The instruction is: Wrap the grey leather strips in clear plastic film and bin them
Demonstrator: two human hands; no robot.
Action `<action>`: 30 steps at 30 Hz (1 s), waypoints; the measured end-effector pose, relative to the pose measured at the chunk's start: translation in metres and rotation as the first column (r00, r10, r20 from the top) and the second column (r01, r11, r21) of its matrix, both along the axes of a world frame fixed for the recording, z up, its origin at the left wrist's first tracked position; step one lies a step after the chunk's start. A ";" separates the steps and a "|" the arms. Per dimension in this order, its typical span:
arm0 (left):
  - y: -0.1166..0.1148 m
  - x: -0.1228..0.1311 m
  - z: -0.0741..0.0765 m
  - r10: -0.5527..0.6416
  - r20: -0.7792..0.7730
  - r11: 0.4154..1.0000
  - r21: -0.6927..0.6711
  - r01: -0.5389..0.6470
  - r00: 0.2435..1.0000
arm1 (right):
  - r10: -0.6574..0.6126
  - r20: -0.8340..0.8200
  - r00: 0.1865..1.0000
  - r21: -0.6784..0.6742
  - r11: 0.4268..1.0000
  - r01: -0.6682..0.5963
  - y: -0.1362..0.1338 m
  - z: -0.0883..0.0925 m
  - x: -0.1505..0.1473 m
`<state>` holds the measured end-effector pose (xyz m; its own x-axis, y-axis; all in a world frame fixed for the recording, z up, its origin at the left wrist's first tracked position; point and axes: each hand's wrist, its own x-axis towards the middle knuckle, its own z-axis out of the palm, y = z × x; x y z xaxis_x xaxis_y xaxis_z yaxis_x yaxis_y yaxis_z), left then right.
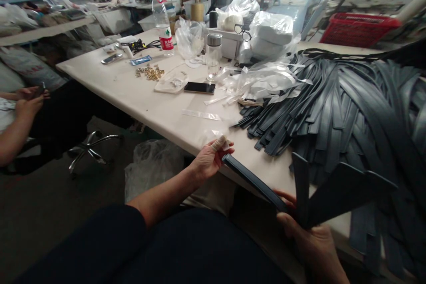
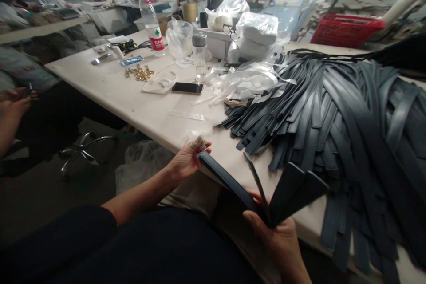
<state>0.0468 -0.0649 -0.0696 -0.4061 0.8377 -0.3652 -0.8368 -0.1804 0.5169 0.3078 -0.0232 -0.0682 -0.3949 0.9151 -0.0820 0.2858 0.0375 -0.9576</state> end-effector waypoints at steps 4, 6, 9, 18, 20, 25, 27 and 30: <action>0.000 0.001 0.000 -0.039 0.039 0.999 -0.022 0.040 0.998 | -0.143 -0.061 0.988 -0.026 0.990 0.142 -0.004 -0.004 -0.002; -0.001 0.002 0.000 -0.053 0.056 0.998 -0.024 0.055 0.997 | -0.178 -0.083 0.981 -0.039 0.984 0.175 -0.006 -0.002 -0.005; -0.001 0.004 0.001 -0.086 0.077 0.996 -0.022 0.088 0.993 | -0.206 -0.065 0.976 -0.015 0.979 0.205 -0.008 0.002 -0.010; -0.008 0.013 0.001 -0.113 -0.019 0.982 0.148 0.114 0.993 | -0.146 -0.063 0.987 0.048 0.988 0.149 -0.002 0.002 -0.015; -0.008 0.014 0.001 -0.101 -0.036 0.983 0.148 0.105 0.994 | -0.137 -0.078 0.987 0.065 0.988 0.142 -0.003 0.002 -0.014; -0.003 0.008 -0.002 -0.089 0.009 0.996 0.018 0.089 0.996 | -0.201 -0.102 0.974 0.077 0.975 0.209 -0.009 0.007 -0.004; -0.001 0.004 -0.002 -0.115 -0.006 0.993 -0.010 0.115 0.993 | -0.148 -0.097 0.984 0.129 0.979 0.160 -0.013 0.008 0.002; -0.001 0.001 -0.001 -0.167 -0.073 0.986 -0.015 0.167 0.983 | -0.062 -0.043 0.997 0.206 0.976 0.070 -0.017 0.006 0.010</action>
